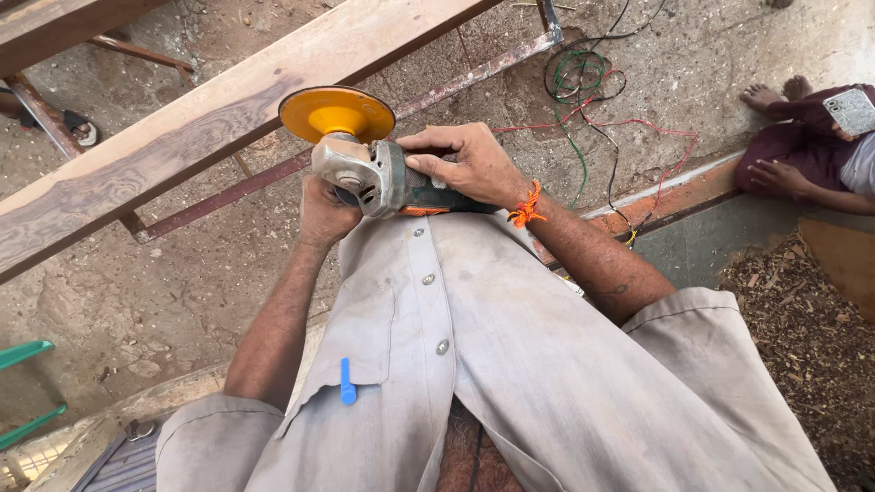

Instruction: The person uses an angle grinder with a sanding disc to smooth the surface of a long wooden plank resting on a metal frame. The person moves the tool back and forth along the length of the plank, generating sawdust.

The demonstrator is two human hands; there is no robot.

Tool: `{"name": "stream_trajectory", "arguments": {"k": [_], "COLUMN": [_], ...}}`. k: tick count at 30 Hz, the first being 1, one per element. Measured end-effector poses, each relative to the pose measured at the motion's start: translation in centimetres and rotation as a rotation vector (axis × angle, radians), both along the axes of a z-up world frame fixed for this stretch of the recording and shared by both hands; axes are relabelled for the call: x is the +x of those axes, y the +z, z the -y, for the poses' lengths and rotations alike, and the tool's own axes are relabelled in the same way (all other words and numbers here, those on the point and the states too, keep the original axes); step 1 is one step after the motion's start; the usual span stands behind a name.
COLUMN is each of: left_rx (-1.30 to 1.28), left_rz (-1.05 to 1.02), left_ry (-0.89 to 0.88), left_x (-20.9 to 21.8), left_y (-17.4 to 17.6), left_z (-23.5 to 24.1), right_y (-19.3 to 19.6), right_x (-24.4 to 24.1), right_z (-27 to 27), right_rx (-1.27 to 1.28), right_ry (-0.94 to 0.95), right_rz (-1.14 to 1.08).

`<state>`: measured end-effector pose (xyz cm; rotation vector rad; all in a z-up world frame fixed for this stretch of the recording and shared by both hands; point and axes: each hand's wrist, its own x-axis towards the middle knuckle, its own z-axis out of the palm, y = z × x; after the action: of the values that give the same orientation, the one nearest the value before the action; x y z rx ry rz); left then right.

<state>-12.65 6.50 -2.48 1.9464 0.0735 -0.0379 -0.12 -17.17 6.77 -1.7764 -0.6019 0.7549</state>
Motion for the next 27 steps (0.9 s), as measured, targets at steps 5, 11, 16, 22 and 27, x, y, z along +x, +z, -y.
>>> {"name": "stream_trajectory", "arguments": {"k": [5, 11, 16, 22, 27], "left_rx": [0.027, -0.02, 0.033, 0.011, 0.07], "left_rz": [-0.07, -0.016, -0.083, -0.09, -0.096], "left_ry": [0.033, 0.063, 0.075, 0.076, 0.067], "left_x": [-0.2, -1.0, -0.3, -1.0, -0.8], "left_y": [-0.2, 0.1, 0.4, -1.1, -1.7], "left_z": [0.1, 0.7, 0.4, 0.2, -0.2], "right_y": [-0.6, -2.9, -2.9, -2.5, -1.5], "right_x": [-1.0, -0.9, 0.6, -0.1, -0.9], "right_z": [-0.5, -1.6, 0.2, 0.3, -0.3], "right_rx": [0.024, -0.073, -0.003, 0.067, 0.066], "right_ry": [-0.016, -0.154, -0.278, -0.148, -0.099], "right_rz": [0.348, 0.273, 0.231, 0.268, 0.131]}}
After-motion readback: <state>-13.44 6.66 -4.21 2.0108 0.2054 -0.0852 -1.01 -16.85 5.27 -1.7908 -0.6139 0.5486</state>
